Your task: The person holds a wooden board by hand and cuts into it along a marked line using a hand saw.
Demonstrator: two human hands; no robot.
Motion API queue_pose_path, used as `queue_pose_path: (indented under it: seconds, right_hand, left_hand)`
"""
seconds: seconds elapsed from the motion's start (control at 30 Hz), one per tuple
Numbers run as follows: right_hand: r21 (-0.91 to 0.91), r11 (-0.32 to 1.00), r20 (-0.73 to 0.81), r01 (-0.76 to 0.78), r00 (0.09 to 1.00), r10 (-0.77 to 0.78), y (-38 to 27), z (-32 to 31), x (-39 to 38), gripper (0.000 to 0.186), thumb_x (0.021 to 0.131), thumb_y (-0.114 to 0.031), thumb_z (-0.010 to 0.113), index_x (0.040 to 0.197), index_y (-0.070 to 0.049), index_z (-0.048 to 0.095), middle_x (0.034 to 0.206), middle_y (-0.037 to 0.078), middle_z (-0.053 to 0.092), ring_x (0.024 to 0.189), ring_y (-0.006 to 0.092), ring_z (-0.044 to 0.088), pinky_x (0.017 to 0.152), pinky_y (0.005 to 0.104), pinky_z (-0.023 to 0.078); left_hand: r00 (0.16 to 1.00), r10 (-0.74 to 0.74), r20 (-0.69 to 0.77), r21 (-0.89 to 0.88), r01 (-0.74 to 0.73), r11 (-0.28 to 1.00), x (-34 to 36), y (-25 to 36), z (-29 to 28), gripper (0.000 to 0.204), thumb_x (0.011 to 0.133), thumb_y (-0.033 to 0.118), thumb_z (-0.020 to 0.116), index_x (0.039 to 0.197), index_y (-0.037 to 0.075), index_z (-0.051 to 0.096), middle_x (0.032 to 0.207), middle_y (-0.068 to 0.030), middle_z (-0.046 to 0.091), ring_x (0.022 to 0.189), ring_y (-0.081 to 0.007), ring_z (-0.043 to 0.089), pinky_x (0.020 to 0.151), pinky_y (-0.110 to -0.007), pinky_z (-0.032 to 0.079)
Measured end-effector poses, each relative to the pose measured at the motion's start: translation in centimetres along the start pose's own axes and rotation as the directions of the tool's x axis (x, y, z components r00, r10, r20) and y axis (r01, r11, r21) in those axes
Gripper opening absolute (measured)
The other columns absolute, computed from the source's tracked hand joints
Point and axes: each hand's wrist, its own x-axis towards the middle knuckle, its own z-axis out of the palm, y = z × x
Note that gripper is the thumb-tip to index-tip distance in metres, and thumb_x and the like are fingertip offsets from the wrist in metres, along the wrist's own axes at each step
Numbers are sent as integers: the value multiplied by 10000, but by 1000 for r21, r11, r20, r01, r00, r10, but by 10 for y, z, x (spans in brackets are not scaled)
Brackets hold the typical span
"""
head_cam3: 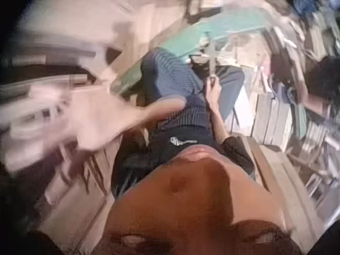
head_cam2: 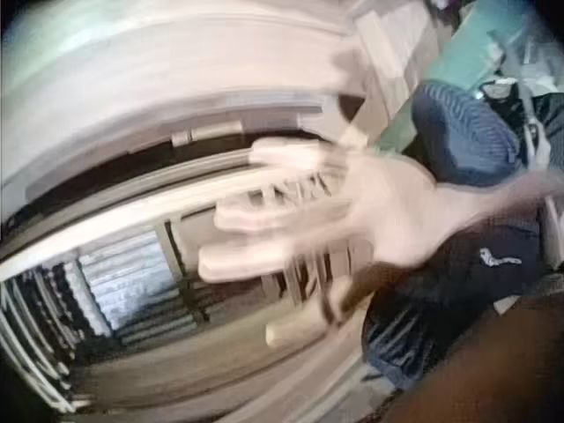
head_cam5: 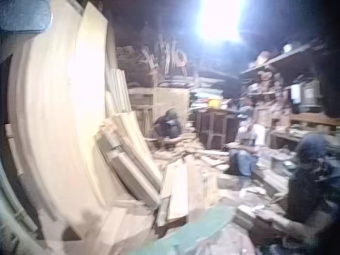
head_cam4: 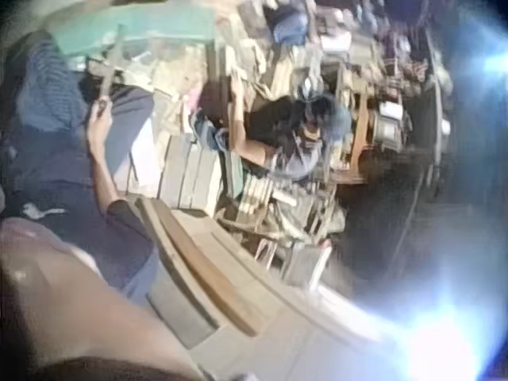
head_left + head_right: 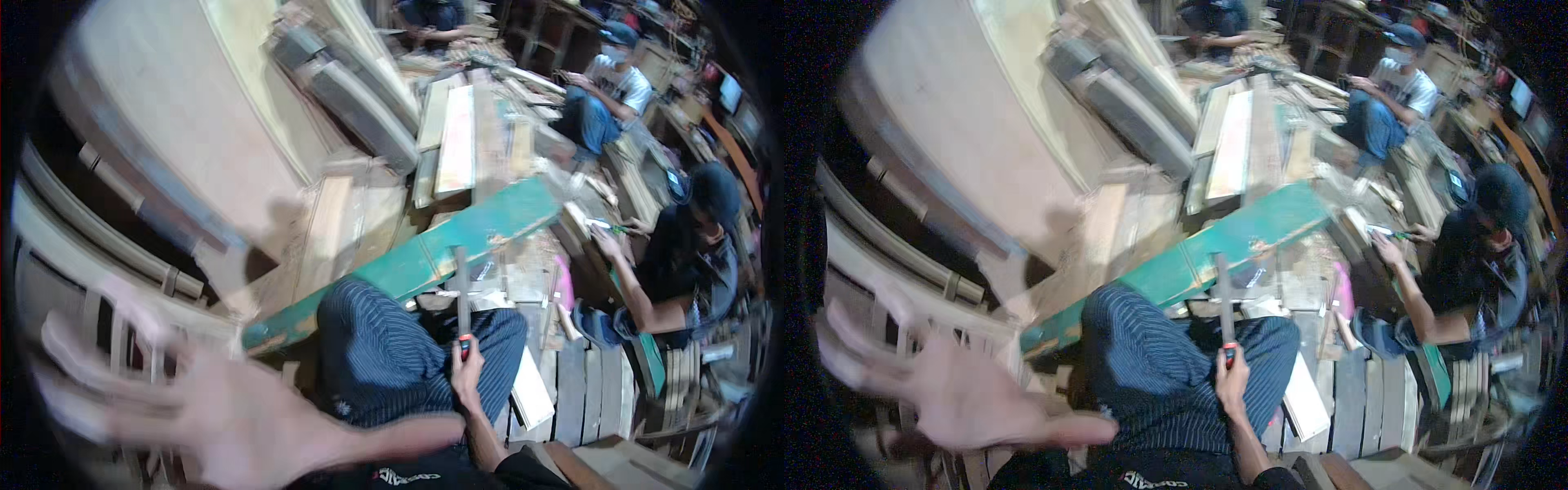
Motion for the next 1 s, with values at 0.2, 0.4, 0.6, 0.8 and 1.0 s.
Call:
queue_pose_path:
  seconds: [0.2, 0.4, 0.6, 0.8, 1.0]
  right_hand:
    - [21, 1000, 2, 23, 1000, -23, 1, 7, 1, 301, 948, -177, 619, 1210, -34, 579, 755, 239, 600, 648, 397, 607, 604, 447, 464]
    - [21, 1000, -17, 20, 1000, -20, 3, 1, -2, 303, 949, -185, 621, 1207, -34, 572, 740, 231, 592, 618, 365, 597, 586, 431, 459]
    - [32, 999, 31, -5, 1000, 4, 1, 7, -2, 303, 954, -181, 615, 1205, -18, 565, 727, 224, 588, 605, 355, 588, 576, 425, 452]
    - [16, 999, 35, -35, 999, 34, -4, 0, -2, 284, 949, -173, 621, 1188, -29, 571, 730, 223, 591, 612, 358, 591, 577, 430, 450]
    - [50, 996, -48, 72, 996, -70, 10, 2, -2, 263, 944, -177, 621, 1158, -35, 567, 684, 210, 535, 564, 350, 522, 560, 416, 427]
  left_hand:
    - [942, 199, 270, -173, -156, 973, -4, 2, 24, 1500, 512, 895, 675, 1530, 254, -221, 1552, -354, -142, 1358, -608, -229, 1111, -701, 241]
    - [905, 268, 330, -290, -173, 941, -7, -2, 51, 1500, 515, 884, 685, 1530, 254, -222, 1553, -353, -138, 1363, -606, -216, 1113, -700, 236]
    - [926, 216, 309, -253, -138, 957, -9, -7, 36, 1500, 518, 873, 694, 1530, 254, -223, 1554, -352, -135, 1368, -603, -204, 1116, -699, 231]
    - [919, 201, 339, -290, -102, 952, -21, -18, 82, 1500, 521, 862, 704, 1530, 253, -224, 1555, -351, -131, 1372, -600, -191, 1118, -698, 226]
    - [927, 160, 338, -287, -61, 956, -30, -26, 103, 1500, 523, 851, 713, 1529, 253, -226, 1557, -350, -127, 1377, -597, -179, 1120, -697, 221]
